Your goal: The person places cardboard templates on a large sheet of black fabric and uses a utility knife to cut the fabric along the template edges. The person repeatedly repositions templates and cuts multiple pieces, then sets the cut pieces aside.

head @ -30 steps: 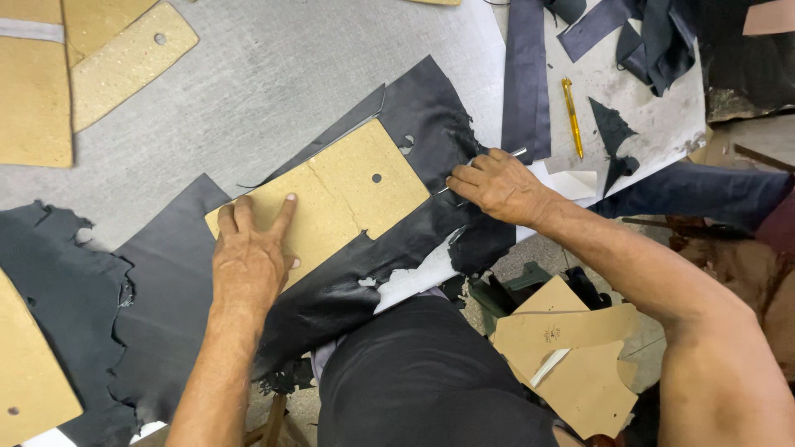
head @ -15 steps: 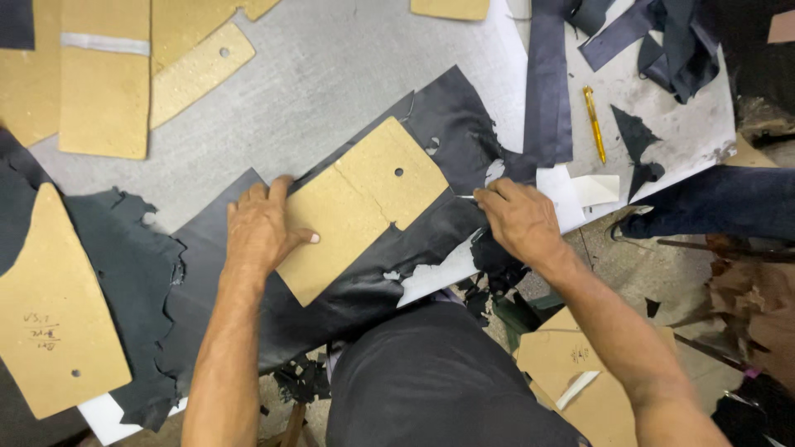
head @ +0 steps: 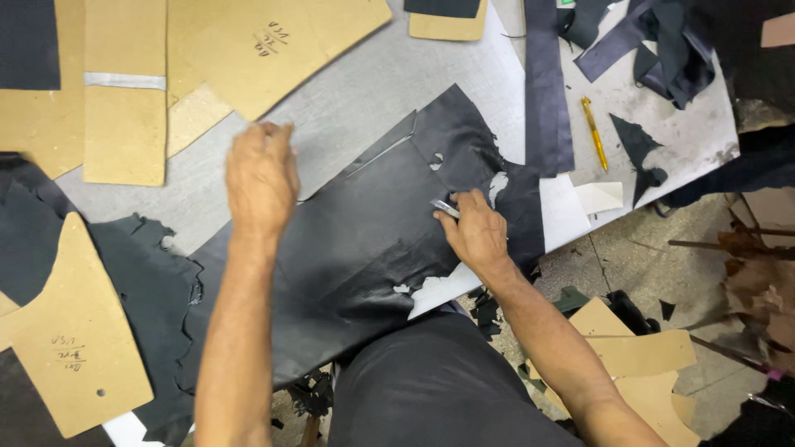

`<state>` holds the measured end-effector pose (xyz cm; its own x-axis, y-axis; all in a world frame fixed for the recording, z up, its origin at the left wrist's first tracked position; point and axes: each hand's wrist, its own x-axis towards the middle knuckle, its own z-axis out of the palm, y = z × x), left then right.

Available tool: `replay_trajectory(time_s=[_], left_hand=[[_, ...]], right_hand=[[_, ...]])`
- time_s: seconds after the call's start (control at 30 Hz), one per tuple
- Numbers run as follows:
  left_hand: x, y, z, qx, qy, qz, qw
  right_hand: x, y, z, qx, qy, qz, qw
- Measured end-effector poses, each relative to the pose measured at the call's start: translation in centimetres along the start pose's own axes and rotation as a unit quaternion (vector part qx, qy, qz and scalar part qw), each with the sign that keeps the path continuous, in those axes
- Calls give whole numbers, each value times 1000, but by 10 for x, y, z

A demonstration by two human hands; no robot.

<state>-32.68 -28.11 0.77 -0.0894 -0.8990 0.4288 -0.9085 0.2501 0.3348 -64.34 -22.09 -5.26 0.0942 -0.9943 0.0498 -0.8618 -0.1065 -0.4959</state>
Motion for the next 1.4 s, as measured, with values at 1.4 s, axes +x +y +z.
replay_trajectory(time_s=[1.4], left_hand=[[108, -72, 60, -705, 114, -394, 578]], right_hand=[[267, -41, 26, 187, 16, -141, 972]])
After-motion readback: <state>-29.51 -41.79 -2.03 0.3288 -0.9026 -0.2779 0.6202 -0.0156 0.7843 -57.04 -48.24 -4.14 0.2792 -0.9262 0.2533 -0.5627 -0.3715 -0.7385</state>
